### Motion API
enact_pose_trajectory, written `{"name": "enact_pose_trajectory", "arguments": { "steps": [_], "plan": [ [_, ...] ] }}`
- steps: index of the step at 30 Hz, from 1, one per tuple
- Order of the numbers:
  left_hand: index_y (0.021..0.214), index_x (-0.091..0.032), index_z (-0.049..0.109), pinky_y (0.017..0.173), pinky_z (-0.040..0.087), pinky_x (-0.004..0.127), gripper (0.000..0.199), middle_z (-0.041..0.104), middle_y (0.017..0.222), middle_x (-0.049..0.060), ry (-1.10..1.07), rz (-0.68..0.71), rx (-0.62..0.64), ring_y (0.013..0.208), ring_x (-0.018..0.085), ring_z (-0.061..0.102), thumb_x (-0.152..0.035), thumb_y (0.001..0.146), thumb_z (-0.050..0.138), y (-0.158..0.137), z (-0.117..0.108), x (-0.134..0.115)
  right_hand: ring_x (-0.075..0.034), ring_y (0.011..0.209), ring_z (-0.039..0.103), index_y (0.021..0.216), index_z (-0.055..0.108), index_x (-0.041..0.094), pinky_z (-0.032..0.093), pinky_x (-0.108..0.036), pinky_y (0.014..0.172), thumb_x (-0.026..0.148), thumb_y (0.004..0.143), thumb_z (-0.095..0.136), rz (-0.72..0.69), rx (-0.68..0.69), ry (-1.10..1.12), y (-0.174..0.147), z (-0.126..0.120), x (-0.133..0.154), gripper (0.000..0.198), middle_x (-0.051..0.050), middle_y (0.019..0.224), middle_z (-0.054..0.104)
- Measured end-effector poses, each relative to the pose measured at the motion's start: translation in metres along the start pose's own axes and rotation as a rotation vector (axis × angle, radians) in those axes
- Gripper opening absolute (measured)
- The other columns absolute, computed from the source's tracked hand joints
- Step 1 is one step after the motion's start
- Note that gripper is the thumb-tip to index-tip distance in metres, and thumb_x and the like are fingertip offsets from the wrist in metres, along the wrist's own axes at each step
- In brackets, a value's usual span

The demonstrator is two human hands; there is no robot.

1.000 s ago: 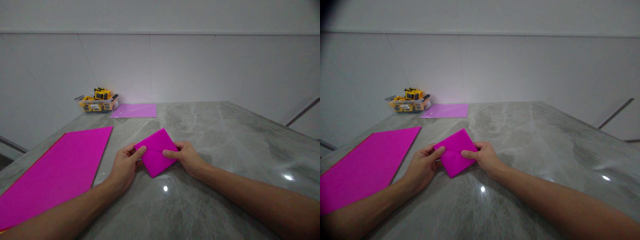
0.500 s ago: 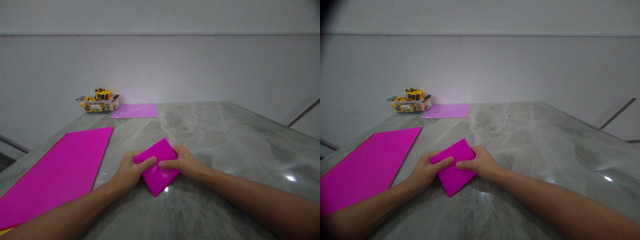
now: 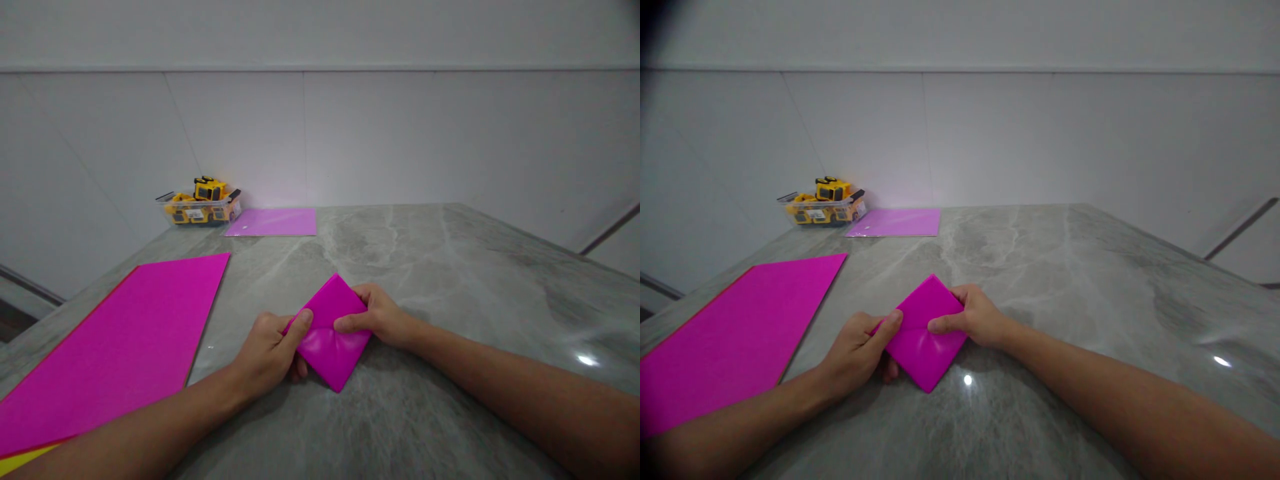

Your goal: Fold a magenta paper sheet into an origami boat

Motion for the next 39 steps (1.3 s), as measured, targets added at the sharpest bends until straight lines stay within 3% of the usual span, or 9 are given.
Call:
{"name": "enact_pose_trajectory", "arguments": {
  "steps": [6, 10, 20, 32, 39],
  "plan": [
    [0.039, -0.020, 0.044, 0.036, 0.024, 0.020, 0.062, 0.037, 0.032, -0.003, 0.165, 0.130, -0.065, 0.030, 0.008, 0.033, -0.052, 0.092, 0.041, 0.000, -0.003, 0.000, -0.009, 0.049, 0.054, 0.070, 0.067, 0.012, 0.042, -0.021, 0.050, 0.031, 0.053, 0.086, 0.021, 0.032, -0.037, 0.001, -0.010, 0.002, 0.031, 0.001, 0.062, 0.065],
    [0.040, -0.020, 0.043, 0.035, 0.022, 0.021, 0.062, 0.035, 0.033, -0.004, 0.114, 0.158, -0.018, 0.032, 0.008, 0.031, -0.055, 0.092, 0.040, -0.001, -0.004, -0.002, -0.009, 0.049, 0.053, 0.068, 0.067, 0.012, 0.042, -0.021, 0.050, 0.031, 0.053, 0.085, 0.022, 0.042, -0.051, 0.003, -0.010, 0.003, 0.030, 0.001, 0.061, 0.064],
    [0.052, -0.019, 0.051, 0.032, 0.021, 0.020, 0.061, 0.033, 0.036, -0.007, -0.126, 0.074, 0.167, 0.031, 0.008, 0.030, -0.068, 0.086, 0.037, 0.001, -0.004, 0.006, -0.009, 0.050, 0.052, 0.068, 0.064, 0.011, 0.041, -0.020, 0.049, 0.033, 0.052, 0.087, 0.002, 0.034, -0.063, 0.004, -0.017, 0.000, 0.035, 0.002, 0.061, 0.061],
    [0.052, -0.016, 0.052, 0.038, 0.020, 0.020, 0.061, 0.034, 0.040, -0.006, 0.051, 0.210, 0.030, 0.036, 0.007, 0.030, -0.055, 0.094, 0.032, -0.001, -0.007, 0.008, -0.008, 0.049, 0.050, 0.068, 0.063, 0.012, 0.040, -0.020, 0.049, 0.035, 0.053, 0.086, -0.012, 0.024, -0.063, 0.003, -0.014, 0.000, 0.036, 0.002, 0.060, 0.060],
    [0.058, -0.016, 0.054, 0.040, 0.024, 0.019, 0.046, 0.036, 0.043, -0.006, 0.047, 0.251, 0.014, 0.037, 0.007, 0.033, -0.039, 0.094, 0.035, -0.002, -0.011, 0.010, -0.008, 0.049, 0.050, 0.067, 0.062, 0.012, 0.040, -0.020, 0.048, 0.037, 0.053, 0.086, -0.042, -0.017, -0.076, 0.004, -0.021, -0.003, 0.037, 0.002, 0.059, 0.059]
  ]
}}
Point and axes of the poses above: each hand's wrist, its own y-axis towards the middle knuckle, its own z-axis out of the palm, x = y × z, the point moved 1 cm from there along y, towards the middle knuckle
